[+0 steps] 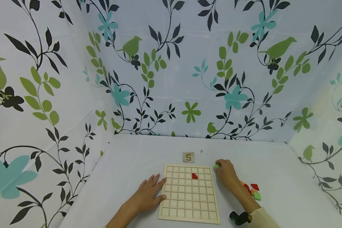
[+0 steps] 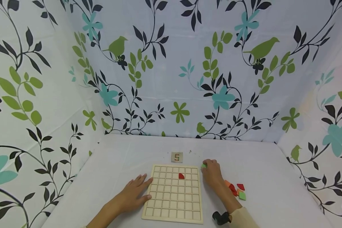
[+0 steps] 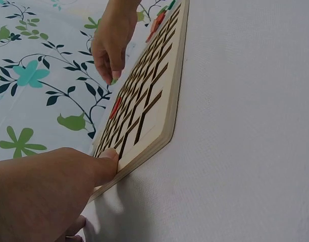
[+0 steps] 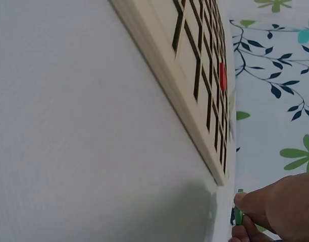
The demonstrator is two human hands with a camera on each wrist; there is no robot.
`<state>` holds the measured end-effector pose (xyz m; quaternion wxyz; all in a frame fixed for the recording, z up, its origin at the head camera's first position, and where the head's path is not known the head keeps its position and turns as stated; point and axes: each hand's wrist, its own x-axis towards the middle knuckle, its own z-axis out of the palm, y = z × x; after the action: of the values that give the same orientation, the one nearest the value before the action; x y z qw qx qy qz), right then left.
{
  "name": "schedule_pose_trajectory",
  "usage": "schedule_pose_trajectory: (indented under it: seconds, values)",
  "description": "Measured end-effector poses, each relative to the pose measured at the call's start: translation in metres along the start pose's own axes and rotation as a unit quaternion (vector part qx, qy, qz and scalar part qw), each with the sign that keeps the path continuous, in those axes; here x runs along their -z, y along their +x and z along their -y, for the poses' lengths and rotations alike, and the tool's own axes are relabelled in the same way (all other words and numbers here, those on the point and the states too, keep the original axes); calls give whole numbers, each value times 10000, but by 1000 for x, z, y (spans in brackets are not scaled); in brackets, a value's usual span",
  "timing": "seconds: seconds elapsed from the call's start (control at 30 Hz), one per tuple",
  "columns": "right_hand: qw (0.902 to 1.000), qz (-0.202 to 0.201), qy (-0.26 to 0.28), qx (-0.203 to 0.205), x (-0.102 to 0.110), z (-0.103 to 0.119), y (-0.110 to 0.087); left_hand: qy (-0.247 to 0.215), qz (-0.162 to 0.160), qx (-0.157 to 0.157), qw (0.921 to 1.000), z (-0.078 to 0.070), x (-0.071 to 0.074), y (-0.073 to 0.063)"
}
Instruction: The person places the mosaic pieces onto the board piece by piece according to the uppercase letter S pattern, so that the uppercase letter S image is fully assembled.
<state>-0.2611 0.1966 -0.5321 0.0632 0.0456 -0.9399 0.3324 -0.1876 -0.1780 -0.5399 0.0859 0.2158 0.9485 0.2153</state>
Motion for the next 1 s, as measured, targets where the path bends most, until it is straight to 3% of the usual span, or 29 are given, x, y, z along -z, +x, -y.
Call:
schedule_pose_trajectory:
  seconds: [0.27, 0.57, 0.73, 1.0]
  values:
    - [9947, 430, 600, 716, -22, 35, -8, -88, 15, 55, 9999, -1, -2, -2]
    - [9861, 954, 867, 1050, -47, 55, -8, -22, 23, 32, 10000, -3, 0, -3]
    - [9824, 1084, 641, 1378, -52, 60, -9, 6, -32, 8, 10000, -3, 0, -3]
    - [9794, 715, -50, 1889, -55, 64, -10, 62, -70, 10, 10000, -2, -1, -2]
